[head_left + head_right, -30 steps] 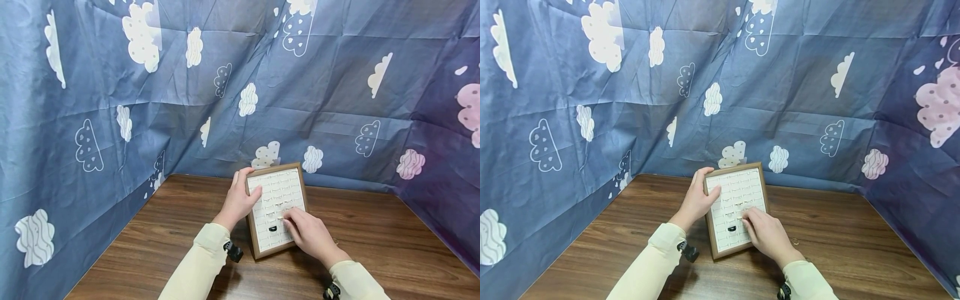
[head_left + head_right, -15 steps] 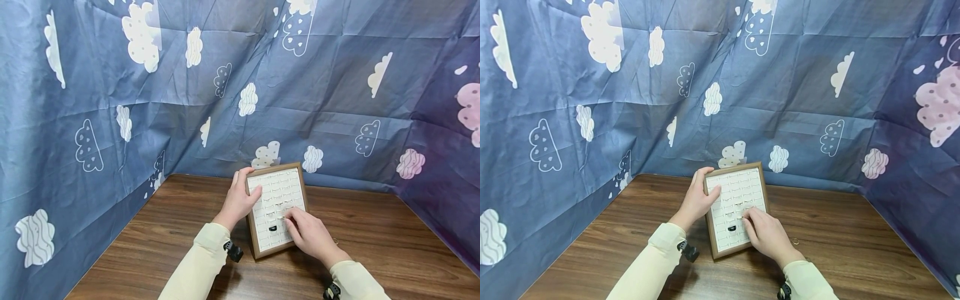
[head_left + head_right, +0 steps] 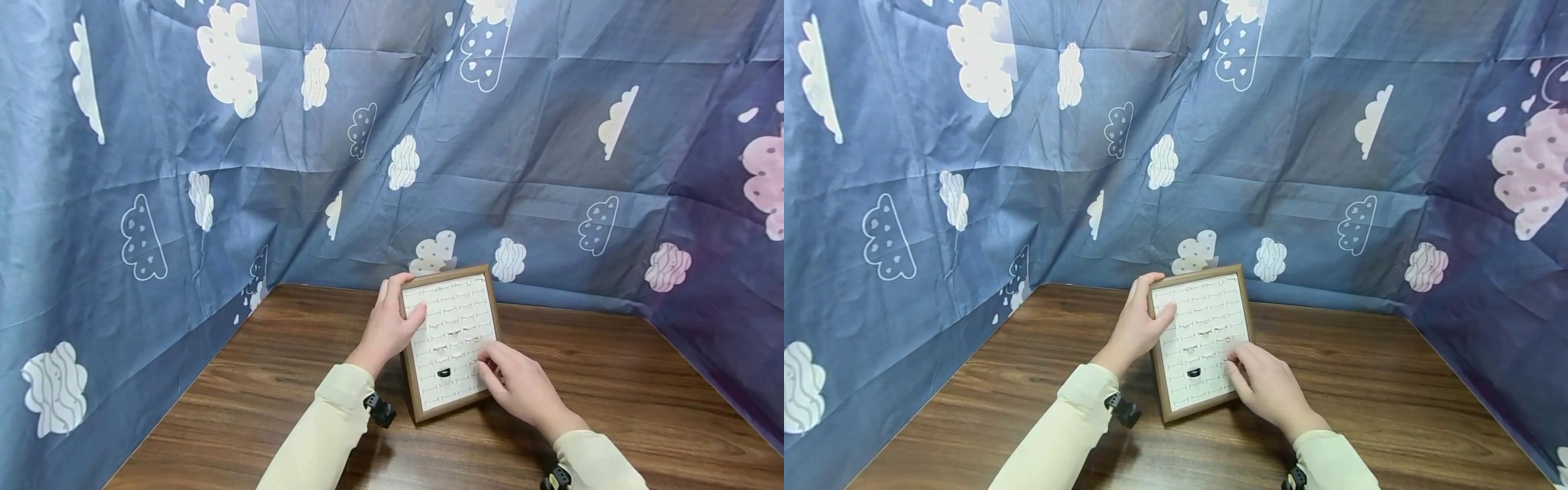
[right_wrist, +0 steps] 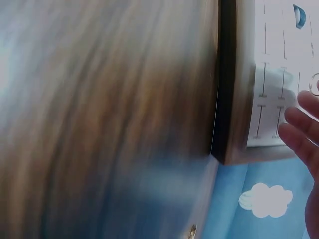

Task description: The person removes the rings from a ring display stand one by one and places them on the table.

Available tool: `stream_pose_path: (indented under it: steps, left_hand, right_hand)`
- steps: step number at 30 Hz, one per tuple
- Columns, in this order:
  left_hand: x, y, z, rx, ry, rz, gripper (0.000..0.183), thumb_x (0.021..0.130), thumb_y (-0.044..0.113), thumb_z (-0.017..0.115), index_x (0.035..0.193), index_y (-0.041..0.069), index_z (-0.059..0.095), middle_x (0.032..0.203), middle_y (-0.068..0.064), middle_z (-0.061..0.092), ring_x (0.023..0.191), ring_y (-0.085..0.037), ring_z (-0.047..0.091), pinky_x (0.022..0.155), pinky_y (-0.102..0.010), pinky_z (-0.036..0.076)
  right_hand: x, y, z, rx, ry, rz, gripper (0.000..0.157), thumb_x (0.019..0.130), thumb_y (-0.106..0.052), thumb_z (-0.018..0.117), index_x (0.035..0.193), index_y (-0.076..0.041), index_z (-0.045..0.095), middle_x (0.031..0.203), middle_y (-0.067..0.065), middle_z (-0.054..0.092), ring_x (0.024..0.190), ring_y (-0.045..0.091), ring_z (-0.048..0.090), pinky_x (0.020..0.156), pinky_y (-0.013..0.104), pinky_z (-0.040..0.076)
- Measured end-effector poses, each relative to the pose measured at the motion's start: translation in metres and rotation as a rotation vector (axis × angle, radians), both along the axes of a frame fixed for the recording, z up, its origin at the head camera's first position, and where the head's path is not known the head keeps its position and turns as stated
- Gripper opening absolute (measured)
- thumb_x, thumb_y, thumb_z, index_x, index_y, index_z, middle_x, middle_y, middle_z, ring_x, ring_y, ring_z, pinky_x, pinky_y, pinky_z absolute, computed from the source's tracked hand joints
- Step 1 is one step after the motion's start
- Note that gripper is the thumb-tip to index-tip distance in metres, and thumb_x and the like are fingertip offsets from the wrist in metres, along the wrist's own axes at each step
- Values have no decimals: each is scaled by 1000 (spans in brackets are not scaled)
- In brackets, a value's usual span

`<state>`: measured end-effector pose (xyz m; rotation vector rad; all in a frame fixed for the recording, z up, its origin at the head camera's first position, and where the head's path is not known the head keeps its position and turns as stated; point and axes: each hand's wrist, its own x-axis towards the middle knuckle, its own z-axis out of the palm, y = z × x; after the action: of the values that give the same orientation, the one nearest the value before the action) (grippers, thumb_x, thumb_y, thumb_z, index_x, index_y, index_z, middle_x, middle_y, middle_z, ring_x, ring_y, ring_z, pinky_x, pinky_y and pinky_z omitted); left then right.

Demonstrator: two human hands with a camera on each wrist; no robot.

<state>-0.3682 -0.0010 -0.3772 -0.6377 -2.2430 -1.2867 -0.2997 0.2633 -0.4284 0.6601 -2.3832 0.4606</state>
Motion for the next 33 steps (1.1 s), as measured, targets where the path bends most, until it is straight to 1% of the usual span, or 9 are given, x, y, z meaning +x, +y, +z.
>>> stream_pose_path:
  steps: [4, 8, 11, 14, 18, 22, 27, 33]
  left_hand:
    - [-1, 0, -1, 7, -8, -6, 57, 102, 28, 69, 154, 20, 45, 143, -13, 52, 121, -32, 64, 107, -50, 54]
    - [-1, -1, -1, 9, -11, -8, 57, 103, 28, 69, 154, 21, 45, 143, -12, 53, 121, -32, 64, 106, -50, 54]
    - [-1, 0, -1, 4, -13, -4, 57, 103, 28, 68, 155, 20, 45, 142, -12, 52, 118, -32, 65, 105, -50, 54]
    - [-2, 0, -1, 2, -17, -2, 58, 103, 28, 68, 155, 21, 44, 142, -12, 52, 116, -32, 66, 103, -49, 55]
    - [-2, 0, -1, -2, -15, 2, 58, 102, 29, 69, 155, 21, 44, 141, -12, 52, 113, -33, 66, 102, -49, 55]
    - [-3, -1, 0, 3, -7, 5, 58, 102, 28, 69, 154, 20, 45, 143, -12, 52, 115, -33, 65, 104, -50, 55]
    - [-3, -1, 1, 5, -7, 2, 59, 102, 28, 69, 155, 19, 45, 143, -13, 52, 115, -34, 65, 104, -51, 55]
    - [-2, 0, 0, 4, -12, 5, 59, 101, 28, 69, 154, 20, 46, 142, -13, 53, 114, -34, 65, 103, -50, 55]
  right_hand:
    - [1, 10, 0, 3, -2, -32, 16, 96, -12, 75, 95, -26, 66, 86, -19, 55, 76, -2, 51, 65, 24, 44]
    - [-1, 23, 1, -5, -58, -71, 12, 97, -14, 76, 96, -24, 70, 88, -18, 59, 79, -1, 55, 68, 26, 48]
    - [-2, 35, 3, -18, -97, -95, 13, 96, -13, 77, 97, -24, 71, 90, -17, 64, 81, 1, 60, 70, 28, 51]
    - [-1, 47, 4, -28, -134, -120, 13, 97, -12, 78, 96, -23, 71, 90, -15, 65, 81, 3, 60, 71, 29, 51]
    - [2, 64, 4, -25, -179, -155, 8, 97, -14, 77, 97, -21, 73, 90, -13, 66, 81, 5, 60, 71, 30, 50]
    - [0, 78, 1, -20, -214, -181, 4, 99, -17, 76, 97, -17, 73, 92, -10, 67, 83, 9, 61, 71, 30, 50]
    - [-1, 97, -4, -18, -278, -230, 7, 100, -18, 74, 96, -12, 73, 92, -5, 68, 83, 11, 61, 72, 32, 51]
    - [0, 120, -11, -20, -369, -290, 5, 98, -13, 74, 95, -10, 72, 91, 0, 71, 85, 17, 66, 75, 41, 52]
